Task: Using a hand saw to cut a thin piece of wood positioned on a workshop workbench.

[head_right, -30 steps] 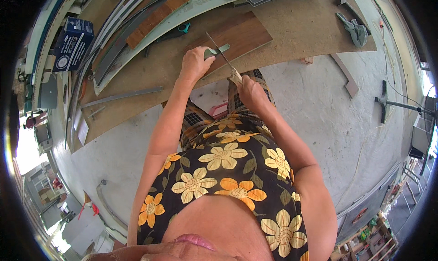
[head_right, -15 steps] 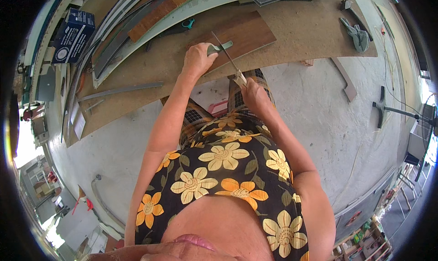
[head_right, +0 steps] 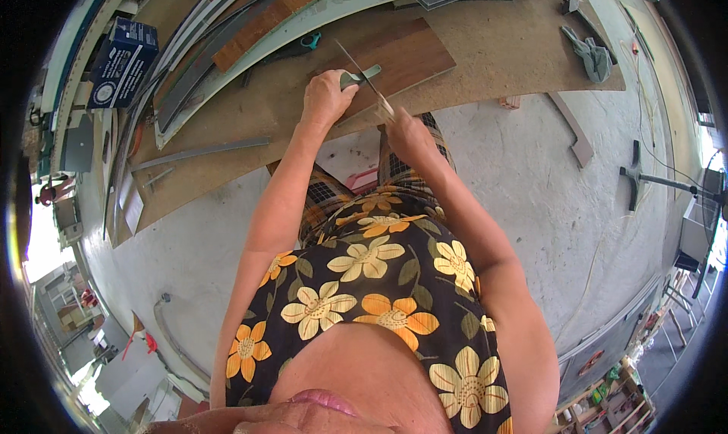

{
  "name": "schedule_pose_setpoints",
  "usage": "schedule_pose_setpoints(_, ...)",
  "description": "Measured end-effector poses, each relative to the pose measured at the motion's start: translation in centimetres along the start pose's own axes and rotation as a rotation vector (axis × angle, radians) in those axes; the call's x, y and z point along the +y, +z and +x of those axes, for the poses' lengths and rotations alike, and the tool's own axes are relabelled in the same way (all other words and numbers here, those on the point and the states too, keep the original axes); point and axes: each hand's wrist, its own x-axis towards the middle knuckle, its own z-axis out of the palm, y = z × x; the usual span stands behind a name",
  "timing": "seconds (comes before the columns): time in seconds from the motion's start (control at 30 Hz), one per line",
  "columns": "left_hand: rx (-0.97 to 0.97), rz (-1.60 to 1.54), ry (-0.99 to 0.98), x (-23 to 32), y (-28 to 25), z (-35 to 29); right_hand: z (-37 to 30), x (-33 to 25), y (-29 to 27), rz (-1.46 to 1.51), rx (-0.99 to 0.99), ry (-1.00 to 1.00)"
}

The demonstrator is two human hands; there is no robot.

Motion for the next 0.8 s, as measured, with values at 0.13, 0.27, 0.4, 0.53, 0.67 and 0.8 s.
schedule_pose_setpoints(0.13, -0.011, 0.018, 0.011, -0.4, 0.0, 0.3, -2.1, 0.2, -1.8, -0.067, -0.071, 0.094)
schedule_pose_setpoints(0.27, -0.003, 0.048, 0.045, 0.1, -0.1, 0.2, 2.6, 0.6, -1.1, -0.092, -0.045, -0.026)
schedule_pose_setpoints(0.4, -0.036, 0.024, -0.011, 0.2, -0.1, 0.5, 6.0, -1.7, -0.8, -0.069, -0.034, 0.009)
schedule_pose_setpoints(0.53, -0.006, 0.026, -0.046, 0.4, -0.2, 0.1, 1.5, -0.5, -0.2, -0.058, -0.011, 0.022)
schedule_pose_setpoints(0.67, -0.001, 0.039, 0.001, 0.1, -0.3, 0.0, -2.7, 0.3, -1.4, -0.068, -0.078, 0.109)
schedule_pose_setpoints(0.8, -0.085, 0.069, -0.015, 0.1, -0.8, 0.4, 0.5, -0.6, -2.4, -0.101, -0.093, 0.076)
